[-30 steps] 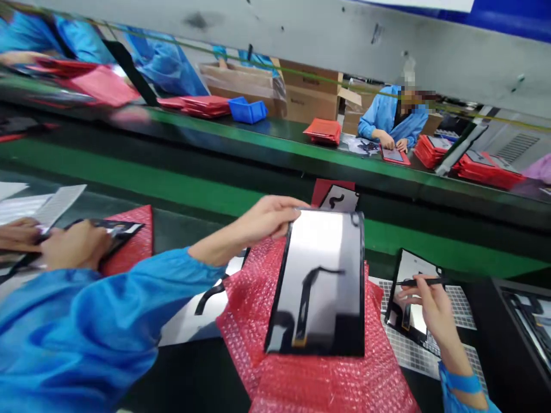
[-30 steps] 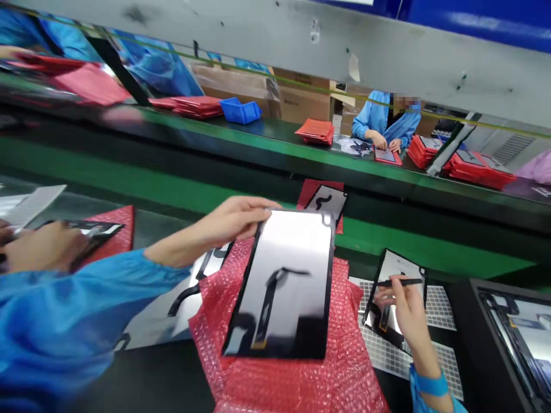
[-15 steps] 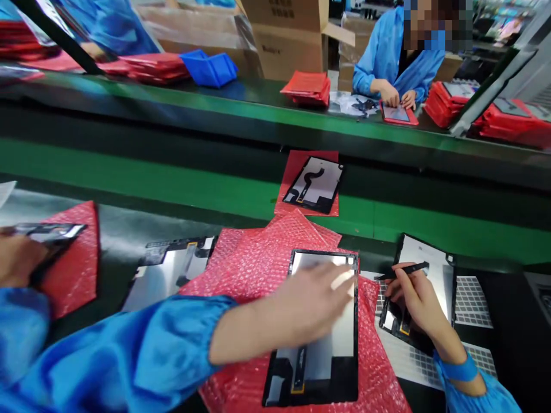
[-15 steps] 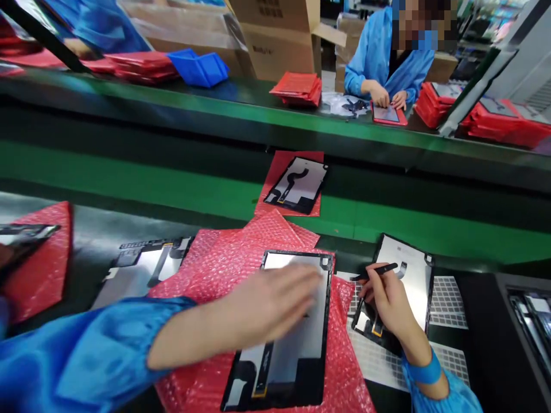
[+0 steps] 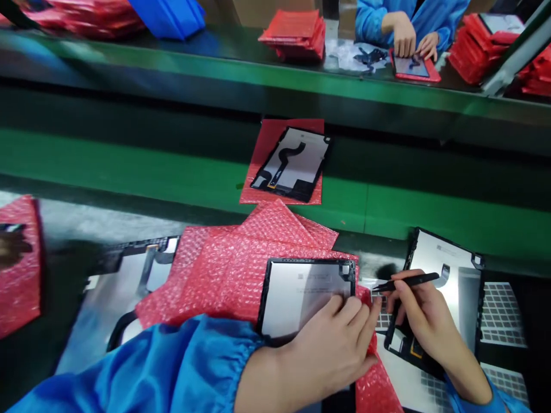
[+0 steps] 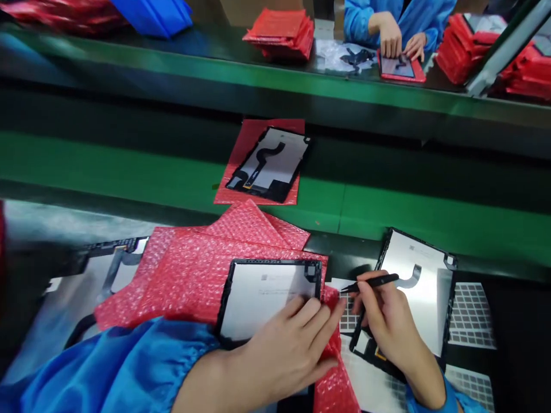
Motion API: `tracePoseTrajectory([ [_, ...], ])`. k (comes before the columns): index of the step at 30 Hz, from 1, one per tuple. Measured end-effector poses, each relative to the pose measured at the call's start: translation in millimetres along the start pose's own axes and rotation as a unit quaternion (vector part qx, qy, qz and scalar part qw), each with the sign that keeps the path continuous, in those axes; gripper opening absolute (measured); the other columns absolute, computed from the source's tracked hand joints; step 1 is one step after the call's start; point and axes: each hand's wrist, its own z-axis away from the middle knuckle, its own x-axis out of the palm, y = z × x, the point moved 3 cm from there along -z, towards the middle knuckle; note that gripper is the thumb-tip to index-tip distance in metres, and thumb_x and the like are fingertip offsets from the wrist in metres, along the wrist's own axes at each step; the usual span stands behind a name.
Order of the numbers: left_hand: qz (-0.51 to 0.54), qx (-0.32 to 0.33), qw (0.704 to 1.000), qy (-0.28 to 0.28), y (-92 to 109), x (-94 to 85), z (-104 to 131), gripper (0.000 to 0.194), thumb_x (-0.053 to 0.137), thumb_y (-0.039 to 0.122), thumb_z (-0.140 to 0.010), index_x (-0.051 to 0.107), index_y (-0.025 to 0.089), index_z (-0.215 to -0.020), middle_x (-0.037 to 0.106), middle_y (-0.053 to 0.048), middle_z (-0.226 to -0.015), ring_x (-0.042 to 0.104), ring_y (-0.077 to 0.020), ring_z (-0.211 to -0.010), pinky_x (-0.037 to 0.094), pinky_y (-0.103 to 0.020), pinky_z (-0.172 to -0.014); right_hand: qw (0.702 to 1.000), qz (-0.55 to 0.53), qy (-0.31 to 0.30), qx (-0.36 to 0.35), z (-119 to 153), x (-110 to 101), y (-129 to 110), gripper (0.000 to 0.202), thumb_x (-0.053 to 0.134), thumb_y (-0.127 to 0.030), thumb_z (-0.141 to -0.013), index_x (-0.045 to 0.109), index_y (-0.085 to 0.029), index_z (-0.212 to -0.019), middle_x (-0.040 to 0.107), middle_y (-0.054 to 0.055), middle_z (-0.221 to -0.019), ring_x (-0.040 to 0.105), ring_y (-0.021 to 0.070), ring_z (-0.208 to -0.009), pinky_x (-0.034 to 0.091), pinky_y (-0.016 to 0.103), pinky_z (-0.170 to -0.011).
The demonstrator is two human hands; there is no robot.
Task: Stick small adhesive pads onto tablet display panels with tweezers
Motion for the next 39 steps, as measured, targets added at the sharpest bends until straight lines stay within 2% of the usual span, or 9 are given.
tracePoseTrajectory([
  [2, -0.009, -0.002, 1.000, -0.013, 1.5, 0.1, -1.3, 0.069, 0.061, 0.058, -0.105, 0.067, 0.002, -0.144, 0.074, -0.011, -0.116, 0.055, -0.0274, -0.098, 0.046, -0.043, -0.080, 1.000, -0.002, 0.004, 0.009, 1.4, -1.0, 1.8, 0.035, 0.057, -0.055, -0.112, 0.059, -0.021, -0.119, 0.072, 0.000, -0.073, 0.065, 0.0137, -0.049, 0.054, 0.023, -0.048],
  [4, -0.004, 0.004, 1.000, -0.014, 2.8, 0.3, -2.0, 0.056, 0.063, 0.057, -0.104, 0.078, 0.007, -0.124, 0.073, -0.010, -0.107, 0.055, -0.0276, -0.093, 0.045, -0.044, -0.078, 1.000, 0.002, 0.003, 0.013, 2.7, -1.2, 2.3, 0.035, 0.056, -0.055, -0.112, 0.059, -0.021, -0.120, 0.072, 0.000, -0.072, 0.065, 0.0139, -0.049, 0.055, 0.023, -0.048],
  [7, 0.011, 0.008, 1.000, -0.005, 3.6, 0.2, -1.3, 0.045, 0.065, 0.056, -0.103, 0.081, 0.014, -0.099, 0.071, -0.008, -0.098, 0.055, -0.0276, -0.088, 0.045, -0.044, -0.076, 1.000, 0.021, -0.006, 0.014, 3.9, -0.4, 1.2, 0.035, 0.056, -0.056, -0.112, 0.060, -0.021, -0.120, 0.072, 0.000, -0.073, 0.064, 0.0137, -0.049, 0.054, 0.022, -0.046],
  [16, 0.013, 0.016, 0.999, -0.027, 6.2, 1.6, 3.7, 0.043, 0.053, 0.048, -0.111, 0.079, 0.013, -0.109, 0.071, -0.012, -0.108, 0.057, -0.0295, -0.093, 0.047, -0.047, -0.077, 0.999, 0.046, -0.011, -0.005, 3.0, -0.6, -1.8, 0.029, 0.056, -0.049, -0.114, 0.061, -0.022, -0.120, 0.071, -0.001, -0.071, 0.065, 0.0135, -0.049, 0.058, 0.022, -0.050],
  [22, 0.013, 0.020, 0.999, -0.041, 6.0, 0.4, 4.1, 0.042, 0.056, 0.049, -0.110, 0.078, 0.013, -0.109, 0.066, -0.012, -0.106, 0.056, -0.0292, -0.094, 0.048, -0.046, -0.075, 0.999, 0.030, -0.004, 0.010, 2.0, -0.4, -1.5, 0.032, 0.058, -0.053, -0.112, 0.061, -0.022, -0.118, 0.069, 0.000, -0.066, 0.076, 0.0196, -0.063, 0.060, 0.023, -0.051],
  [28, 0.016, 0.014, 1.000, -0.019, 5.4, 2.6, 1.5, 0.038, 0.065, 0.050, -0.105, 0.078, 0.014, -0.102, 0.063, -0.010, -0.100, 0.055, -0.0290, -0.095, 0.048, -0.045, -0.075, 0.999, 0.026, 0.008, 0.022, 1.5, -1.4, -3.0, 0.034, 0.058, -0.054, -0.112, 0.060, -0.021, -0.117, 0.076, 0.002, -0.075, 0.065, 0.0132, -0.047, 0.055, 0.021, -0.046],
  [35, 0.014, 0.012, 1.000, -0.017, 7.6, 3.8, 4.0, 0.039, 0.065, 0.051, -0.105, 0.078, 0.014, -0.105, 0.064, -0.011, -0.102, 0.055, -0.0294, -0.094, 0.047, -0.045, -0.075, 0.999, 0.032, -0.004, 0.024, 0.0, -0.7, -4.5, 0.034, 0.058, -0.054, -0.112, 0.062, -0.021, -0.118, 0.073, 0.001, -0.071, 0.068, 0.0144, -0.052, 0.057, 0.022, -0.049],
  [39, 0.012, 0.014, 1.000, -0.013, 6.2, 5.2, 1.4, 0.038, 0.065, 0.050, -0.105, 0.078, 0.014, -0.103, 0.065, -0.011, -0.102, 0.056, -0.0291, -0.095, 0.046, -0.045, -0.077, 0.999, -0.010, 0.013, 0.036, -0.2, -0.1, -0.3, 0.035, 0.064, -0.055, -0.109, 0.064, -0.021, -0.115, 0.076, 0.003, -0.076, 0.068, 0.0151, -0.051, 0.057, 0.023, -0.045],
])
